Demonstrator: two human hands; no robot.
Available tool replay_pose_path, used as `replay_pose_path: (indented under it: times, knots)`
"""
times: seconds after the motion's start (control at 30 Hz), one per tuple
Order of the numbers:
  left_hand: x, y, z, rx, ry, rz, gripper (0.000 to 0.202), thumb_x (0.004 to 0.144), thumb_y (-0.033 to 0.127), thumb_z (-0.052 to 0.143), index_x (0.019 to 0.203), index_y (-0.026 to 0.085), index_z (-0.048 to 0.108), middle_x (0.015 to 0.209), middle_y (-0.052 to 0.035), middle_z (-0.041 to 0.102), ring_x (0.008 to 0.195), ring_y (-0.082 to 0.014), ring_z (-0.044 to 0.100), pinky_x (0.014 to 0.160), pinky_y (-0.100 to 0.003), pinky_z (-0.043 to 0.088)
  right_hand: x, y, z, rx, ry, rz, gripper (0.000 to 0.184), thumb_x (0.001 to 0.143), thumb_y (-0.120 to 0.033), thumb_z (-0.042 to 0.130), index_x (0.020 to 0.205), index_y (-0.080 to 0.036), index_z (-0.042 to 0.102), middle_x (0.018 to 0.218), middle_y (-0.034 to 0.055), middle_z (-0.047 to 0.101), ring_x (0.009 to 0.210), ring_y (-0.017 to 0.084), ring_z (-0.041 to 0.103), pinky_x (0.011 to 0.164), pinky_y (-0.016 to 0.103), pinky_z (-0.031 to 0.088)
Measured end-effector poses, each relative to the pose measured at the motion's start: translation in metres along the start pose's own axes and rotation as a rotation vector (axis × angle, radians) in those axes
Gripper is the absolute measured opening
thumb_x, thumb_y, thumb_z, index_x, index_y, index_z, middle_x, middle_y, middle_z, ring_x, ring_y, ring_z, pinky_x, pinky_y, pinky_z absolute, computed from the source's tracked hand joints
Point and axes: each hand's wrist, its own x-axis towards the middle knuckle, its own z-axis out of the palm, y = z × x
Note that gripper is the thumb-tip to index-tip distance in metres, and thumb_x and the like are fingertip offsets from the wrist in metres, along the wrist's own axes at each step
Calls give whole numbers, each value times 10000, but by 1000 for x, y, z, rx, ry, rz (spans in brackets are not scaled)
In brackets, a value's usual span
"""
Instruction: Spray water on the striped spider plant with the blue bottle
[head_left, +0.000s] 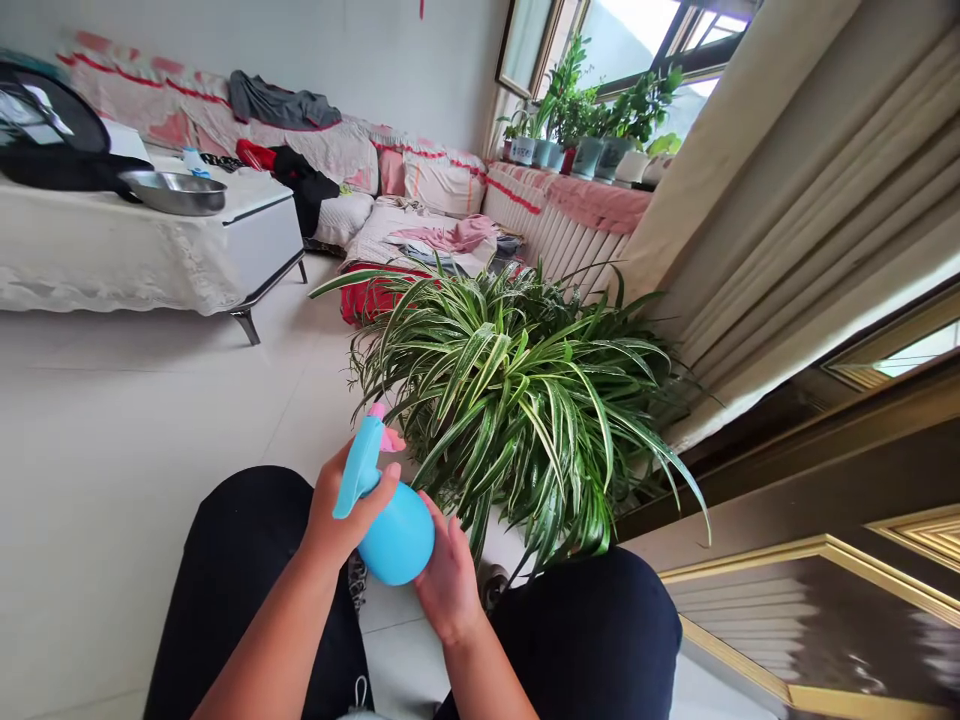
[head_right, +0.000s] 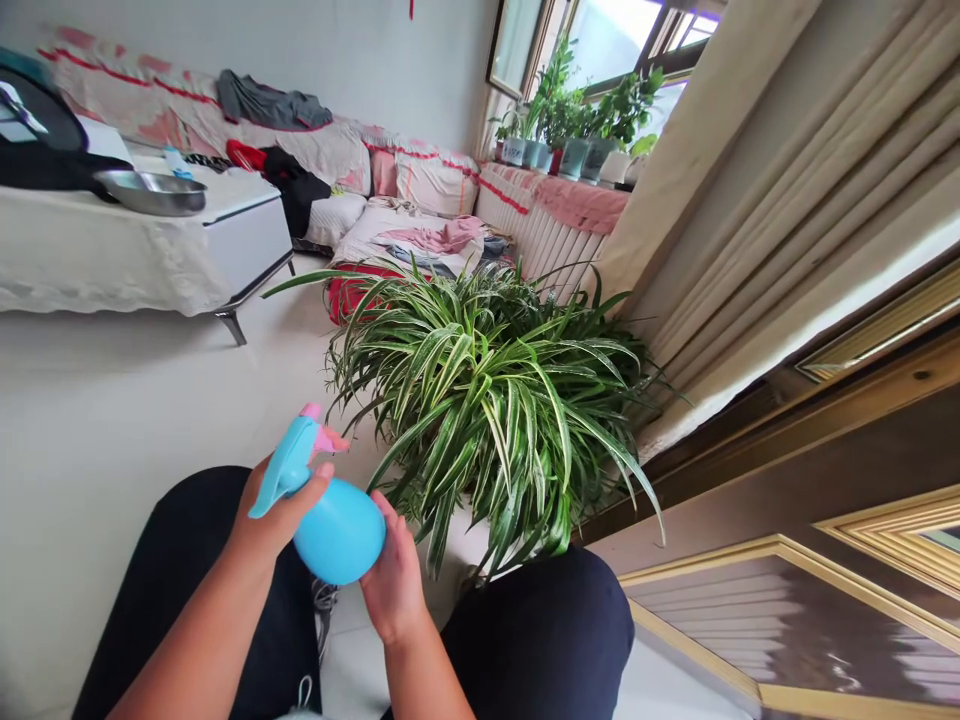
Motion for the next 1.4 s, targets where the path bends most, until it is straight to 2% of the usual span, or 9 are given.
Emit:
replay_pose_path:
  times: [0.17, 0.5, 0.67, 0.87, 0.93, 1.03, 1.2, 1.3, 1.4]
  knots:
    - [-3, 3, 2, 28, -28, 22, 431, 832, 372, 558, 1225, 195, 554, 1195, -88, 683, 1171, -239, 612, 991, -372, 500, 4, 8, -5, -121, 51, -67, 582, 792, -649, 594, 1201, -236, 613, 1241, 63, 647, 1182, 280, 551, 966, 421, 429]
    - [-7, 14, 5, 304, 101, 341, 347, 825, 225, 506, 1163, 197, 580, 845, -19, 736, 791, -177, 724, 716, -273, 594, 5, 5, -5, -96, 24, -19, 625, 822, -686, 487, 1199, -203, 616, 1215, 90, 666, 1136, 304, 595, 970, 465, 430]
    - [-10, 23, 8, 266, 7, 398, 359, 836, 209, 515, 1194, 208, 526, 1036, -63, 714, 990, -201, 693, 840, -308, 585, 4, 3, -10, -160, 17, -52, 627, 841, -679, 461, 1238, -210, 587, 1289, 87, 628, 1232, 300, 540, 1055, 474, 372]
    - [-22, 36, 24, 258, 10, 473, 511, 857, 265, 535, 1345, 214, 392, 1111, -100, 673, 1080, -241, 648, 986, -425, 517, -21, -33, -11, -840, -45, -431, 650, 879, -545, 545, 1446, -279, 371, 1568, 32, 292, 1460, 257, 197, 1190, 476, 110]
    - [-29, 39, 34, 207, -67, 491, 533, 851, 340, 554, 1345, 228, 387, 1149, -103, 651, 1113, -259, 626, 1086, -498, 417, -33, -48, -9, -1033, -105, -559, 801, 836, -478, 643, 1502, -287, 241, 1610, 30, 152, 1480, 273, 104, 1192, 492, 79]
    - [-38, 48, 47, 66, -349, 540, 584, 854, 421, 537, 1385, 262, 352, 1264, -101, 606, 1248, -280, 538, 1197, -559, 177, -48, -64, -8, -1091, -121, -609, 1059, 689, -487, 778, 1522, -235, 174, 1606, 98, 140, 1467, 347, 127, 1174, 535, 145]
    - [-39, 66, 53, -9, -879, 514, 935, 688, 510, 727, 1477, 307, 267, 1475, -102, 459, 1426, -409, 266, 1174, -642, 79, -59, -75, -11, -938, 102, -652, 866, 604, -527, 805, 1351, -247, 468, 1467, 130, 408, 1395, 401, 300, 1091, 585, 312]
    - [-36, 64, 58, -35, -956, 493, 948, 671, 422, 767, 1477, 327, 279, 1489, -96, 447, 1419, -427, 273, 1150, -669, 118, -61, -75, -8, -911, 198, -748, 835, 587, -521, 804, 1303, -243, 477, 1377, 140, 473, 1309, 395, 421, 1047, 574, 364]
    - [-40, 50, 72, -145, -817, 399, 745, 740, 407, 716, 1413, 304, 412, 1393, -104, 554, 1345, -353, 434, 1177, -591, 176, -63, -77, -9, -949, 264, -873, 791, 646, -505, 757, 1310, -239, 420, 1327, 136, 481, 1255, 361, 473, 1023, 531, 392]
